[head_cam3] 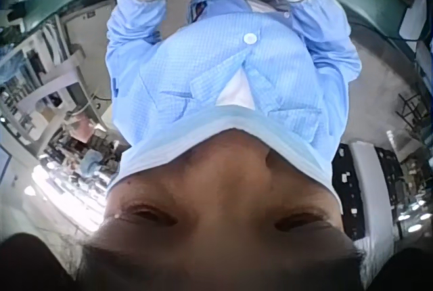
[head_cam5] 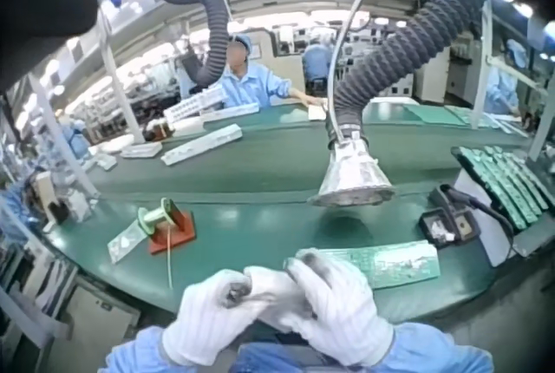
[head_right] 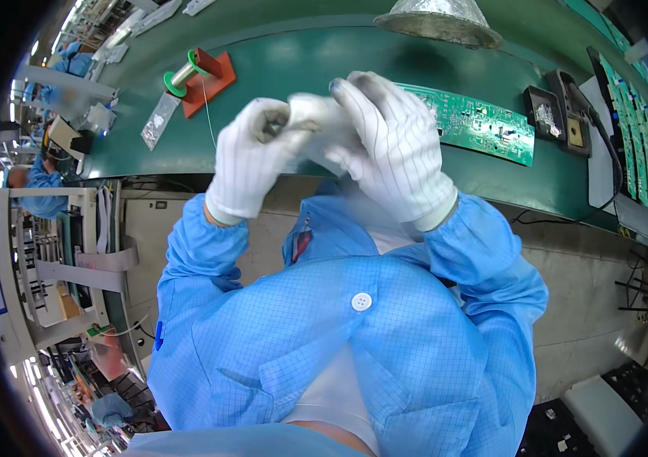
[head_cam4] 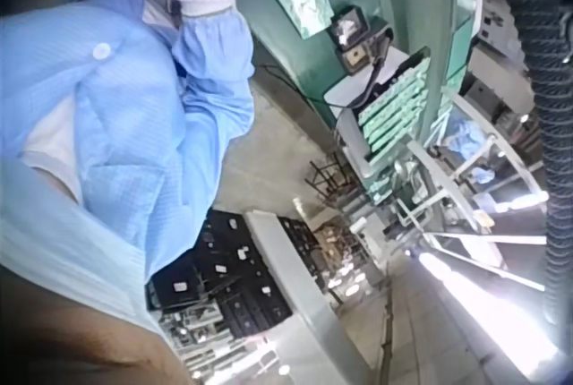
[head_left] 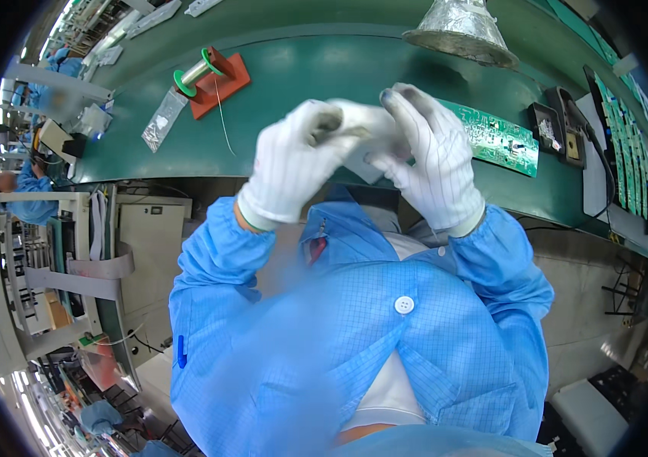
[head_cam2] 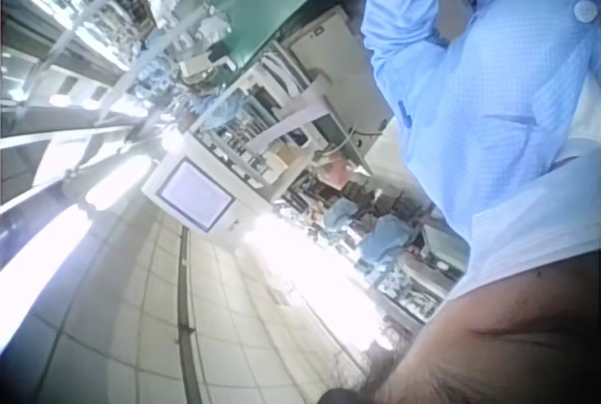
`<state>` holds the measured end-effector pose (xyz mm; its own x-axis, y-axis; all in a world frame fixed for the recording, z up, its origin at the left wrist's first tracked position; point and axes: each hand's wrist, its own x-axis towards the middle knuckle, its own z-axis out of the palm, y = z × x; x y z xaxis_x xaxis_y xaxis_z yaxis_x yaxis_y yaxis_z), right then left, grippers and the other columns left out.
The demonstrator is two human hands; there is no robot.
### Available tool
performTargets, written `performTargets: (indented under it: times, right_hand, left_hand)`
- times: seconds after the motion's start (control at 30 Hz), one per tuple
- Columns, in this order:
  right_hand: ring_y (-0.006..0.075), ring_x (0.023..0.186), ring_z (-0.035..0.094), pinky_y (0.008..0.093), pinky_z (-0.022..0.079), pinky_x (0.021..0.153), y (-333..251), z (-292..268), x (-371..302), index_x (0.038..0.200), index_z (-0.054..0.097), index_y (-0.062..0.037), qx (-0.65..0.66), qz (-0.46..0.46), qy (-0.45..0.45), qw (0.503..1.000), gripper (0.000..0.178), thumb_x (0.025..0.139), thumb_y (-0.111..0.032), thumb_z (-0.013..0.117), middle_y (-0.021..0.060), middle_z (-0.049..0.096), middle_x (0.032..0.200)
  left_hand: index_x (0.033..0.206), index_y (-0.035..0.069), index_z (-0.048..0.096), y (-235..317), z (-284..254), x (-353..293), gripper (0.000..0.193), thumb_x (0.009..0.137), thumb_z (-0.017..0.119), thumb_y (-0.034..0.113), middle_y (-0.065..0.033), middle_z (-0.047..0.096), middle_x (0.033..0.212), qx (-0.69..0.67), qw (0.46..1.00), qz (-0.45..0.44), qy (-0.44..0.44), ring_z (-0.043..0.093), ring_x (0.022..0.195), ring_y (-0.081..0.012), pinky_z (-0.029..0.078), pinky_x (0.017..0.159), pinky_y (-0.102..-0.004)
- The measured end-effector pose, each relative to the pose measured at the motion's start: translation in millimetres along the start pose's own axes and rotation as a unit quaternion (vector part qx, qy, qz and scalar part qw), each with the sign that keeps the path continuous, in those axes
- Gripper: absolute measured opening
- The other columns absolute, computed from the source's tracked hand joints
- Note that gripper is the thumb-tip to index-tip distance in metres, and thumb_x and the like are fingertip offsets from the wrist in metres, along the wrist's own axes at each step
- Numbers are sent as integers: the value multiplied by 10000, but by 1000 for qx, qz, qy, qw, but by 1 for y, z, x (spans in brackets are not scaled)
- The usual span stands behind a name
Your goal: Soldering electronic components onto printed circuit boards at a manual assembly station.
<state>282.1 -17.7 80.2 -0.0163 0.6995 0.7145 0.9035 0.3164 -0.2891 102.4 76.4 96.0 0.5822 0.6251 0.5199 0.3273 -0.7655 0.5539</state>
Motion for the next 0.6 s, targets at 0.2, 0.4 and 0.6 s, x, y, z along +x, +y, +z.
performTargets:
  times: [0.2,0.4,0.6]
  right_hand:
    - [366,1060,597,462,485,898,-12,4,-29,1328,488,-67,16,-21,-20,999,696,755,-352,761,191,590,1170]
    - [333,1013,627,432,502,859,0,0,-43,1318,516,-67,-42,-62,-60,995,591,794,-254,713,165,624,1120]
    - [229,823,674,342,522,726,10,-5,-55,1017,689,-77,74,33,-100,992,393,677,-243,793,60,697,927]
  left_hand:
    - [889,59,639,12,10,-38,282,726,821,198,-99,645,765,-34,995,91,4,643,631,-245,514,565,-318]
    - [842,90,666,9,39,-50,301,652,815,269,-41,643,759,35,971,225,76,663,696,-220,513,600,-317]
    - [864,83,661,11,30,-33,312,657,828,246,-60,646,819,6,988,152,-19,657,723,-237,529,630,-321]
